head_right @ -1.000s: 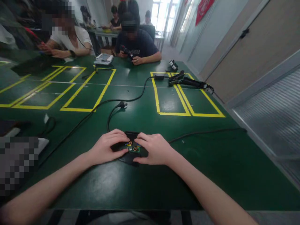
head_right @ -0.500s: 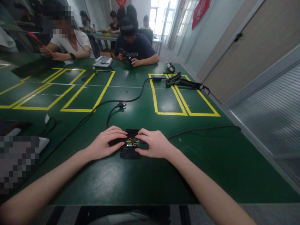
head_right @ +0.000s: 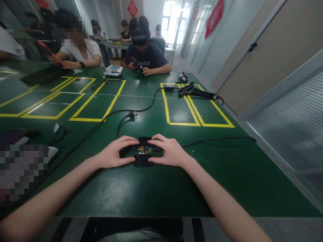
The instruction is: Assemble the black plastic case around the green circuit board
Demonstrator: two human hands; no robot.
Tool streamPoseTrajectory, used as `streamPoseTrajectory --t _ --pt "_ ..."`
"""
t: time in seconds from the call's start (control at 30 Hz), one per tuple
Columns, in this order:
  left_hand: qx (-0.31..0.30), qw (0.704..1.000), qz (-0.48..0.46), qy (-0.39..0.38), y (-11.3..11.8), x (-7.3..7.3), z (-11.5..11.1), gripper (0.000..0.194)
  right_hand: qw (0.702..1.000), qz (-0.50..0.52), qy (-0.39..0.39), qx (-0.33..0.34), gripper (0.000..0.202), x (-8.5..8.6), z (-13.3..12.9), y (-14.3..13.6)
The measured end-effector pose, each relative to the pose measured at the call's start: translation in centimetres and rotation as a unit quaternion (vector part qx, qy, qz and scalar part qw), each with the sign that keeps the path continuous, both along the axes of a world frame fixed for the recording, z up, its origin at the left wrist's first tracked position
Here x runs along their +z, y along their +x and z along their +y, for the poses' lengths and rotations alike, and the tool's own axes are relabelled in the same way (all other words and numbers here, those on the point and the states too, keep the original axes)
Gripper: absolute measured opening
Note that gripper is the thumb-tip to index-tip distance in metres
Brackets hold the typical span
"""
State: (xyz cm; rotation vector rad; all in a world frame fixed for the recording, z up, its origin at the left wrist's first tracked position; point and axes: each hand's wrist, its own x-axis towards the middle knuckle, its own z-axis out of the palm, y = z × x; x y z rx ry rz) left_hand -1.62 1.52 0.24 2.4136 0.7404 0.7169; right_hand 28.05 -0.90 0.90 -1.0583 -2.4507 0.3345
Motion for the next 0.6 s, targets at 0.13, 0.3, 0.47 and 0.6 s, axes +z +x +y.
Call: streamPoseTrajectory --t 0.13,0.3,0.47,0.6 --pt "-0.007 1.000 -0.006 0.001 0.0 0.0 0.0 0.049 0.999 0.016 -0.033 -0.006 0.058 0.5 0.3 1.2" --pt "-0.005 1.000 -0.010 -0.001 0.1 -0.1 0.1 0.049 0.998 0.000 -0.064 -0.015 0.053 0.4 0.7 1.8" --pt "0.005 1.000 -0.011 -0.005 0.1 -0.1 0.1 0.048 0.996 -0.033 -0.078 -0.036 0.055 0.6 0.7 1.8" --pt "0.016 1.000 -0.010 -0.012 0.1 -0.1 -0.1 0.047 0.990 -0.061 -0.116 -0.061 0.052 1.0 0.5 1.5"
